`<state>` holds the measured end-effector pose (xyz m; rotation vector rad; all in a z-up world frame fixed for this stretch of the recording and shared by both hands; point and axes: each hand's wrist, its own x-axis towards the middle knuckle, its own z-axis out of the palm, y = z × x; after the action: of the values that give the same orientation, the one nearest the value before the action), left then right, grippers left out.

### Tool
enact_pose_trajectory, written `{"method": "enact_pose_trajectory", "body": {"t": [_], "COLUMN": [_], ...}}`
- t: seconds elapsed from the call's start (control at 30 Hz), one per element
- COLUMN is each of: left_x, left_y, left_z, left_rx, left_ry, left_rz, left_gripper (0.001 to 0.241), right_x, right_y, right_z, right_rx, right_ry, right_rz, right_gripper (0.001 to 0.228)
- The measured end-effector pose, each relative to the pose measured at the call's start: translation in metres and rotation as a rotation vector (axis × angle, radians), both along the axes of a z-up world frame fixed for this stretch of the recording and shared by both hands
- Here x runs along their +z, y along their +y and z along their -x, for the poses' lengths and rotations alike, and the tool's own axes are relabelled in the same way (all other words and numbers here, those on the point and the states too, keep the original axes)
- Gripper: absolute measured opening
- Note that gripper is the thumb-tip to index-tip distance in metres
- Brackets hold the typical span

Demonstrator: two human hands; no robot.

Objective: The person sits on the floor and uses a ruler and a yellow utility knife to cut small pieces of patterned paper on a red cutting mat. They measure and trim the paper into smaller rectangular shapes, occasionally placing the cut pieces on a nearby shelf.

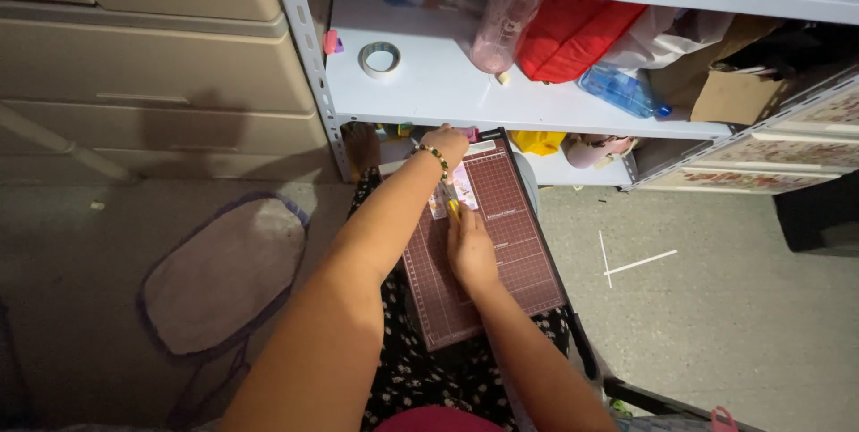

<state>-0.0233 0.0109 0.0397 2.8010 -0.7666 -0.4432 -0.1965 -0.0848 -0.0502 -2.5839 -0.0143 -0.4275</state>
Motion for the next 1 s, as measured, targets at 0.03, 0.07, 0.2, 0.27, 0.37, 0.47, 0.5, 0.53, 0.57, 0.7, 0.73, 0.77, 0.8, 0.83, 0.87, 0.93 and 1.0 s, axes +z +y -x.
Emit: {"method": "enact_pose_trajectory", "body": {"t": [0.03, 0.07, 0.2, 0.27, 0.37, 0.47, 0.5, 0.53, 0.57, 0.7, 0.73, 0.77, 0.8, 0.83, 0.87, 0.93, 1.0], "left_x": [-0.003, -0.007, 0.011, -0.006, -0.025, -0.025, -0.022, -0.027, -0.032, -0.025, -0.024, -0.023, -0.021, -0.019, -0.017, -0.023, -0.04], "left_y": [0.0, 0.0, 0.002, 0.001, -0.001, 0.0, 0.001, 0.001, 0.0, 0.0, 0.0, 0.0, 0.0, 0.0, 0.0, -0.002, -0.007], "left_z": [-0.003, -0.005, 0.005, -0.006, -0.018, -0.017, -0.015, -0.018, -0.019, -0.02, -0.019, -0.018, -0.017, -0.012, -0.007, -0.012, -0.03], "left_rx": [0.0, -0.015, -0.001, -0.012, -0.035, -0.048, -0.05, -0.049, -0.042, -0.04, -0.041, -0.047, -0.052, -0.051, -0.018, 0.012, -0.041], "left_ry": [0.0, -0.022, -0.034, -0.039, -0.05, -0.051, -0.047, -0.048, -0.054, -0.024, -0.024, -0.019, -0.015, -0.014, -0.011, -0.007, 0.003], "left_rz": [-0.001, 0.001, -0.008, 0.0, 0.021, 0.025, 0.019, 0.019, 0.025, 0.023, 0.022, 0.012, 0.001, 0.001, -0.016, -0.033, -0.042], "left_gripper": [0.026, 0.023, 0.022, 0.018, 0.013, 0.013, 0.016, 0.016, 0.015, 0.017, 0.017, 0.016, 0.016, 0.016, 0.025, 0.036, 0.031], "right_x": [-0.001, -0.001, -0.008, -0.008, -0.006, -0.003, -0.002, -0.001, 0.0, 0.0, -0.001, -0.001, -0.002, 0.002, 0.005, 0.01, 0.011], "right_y": [0.0, 0.0, -0.002, -0.002, -0.003, -0.002, -0.002, -0.001, 0.0, 0.001, 0.001, 0.001, 0.001, 0.002, 0.003, 0.004, 0.004], "right_z": [-0.001, -0.002, -0.006, -0.006, -0.007, -0.006, -0.005, -0.006, -0.006, -0.007, -0.008, -0.009, -0.01, -0.008, -0.007, -0.006, -0.004], "right_rx": [0.0, 0.003, 0.014, 0.027, 0.048, 0.063, 0.069, 0.07, 0.06, 0.042, 0.041, 0.042, 0.043, 0.044, 0.045, 0.044, 0.062], "right_ry": [0.0, -0.014, -0.022, -0.015, -0.002, 0.004, 0.005, 0.004, 0.022, 0.047, 0.047, 0.058, 0.069, 0.069, 0.085, 0.102, 0.055], "right_rz": [-0.001, 0.001, 0.004, -0.011, -0.025, -0.029, -0.034, -0.034, -0.017, 0.014, 0.013, 0.011, 0.009, 0.009, 0.009, 0.008, 0.061], "right_gripper": [0.031, 0.029, 0.029, 0.031, 0.033, 0.034, 0.034, 0.034, 0.035, 0.037, 0.037, 0.038, 0.04, 0.04, 0.041, 0.043, 0.045]}}
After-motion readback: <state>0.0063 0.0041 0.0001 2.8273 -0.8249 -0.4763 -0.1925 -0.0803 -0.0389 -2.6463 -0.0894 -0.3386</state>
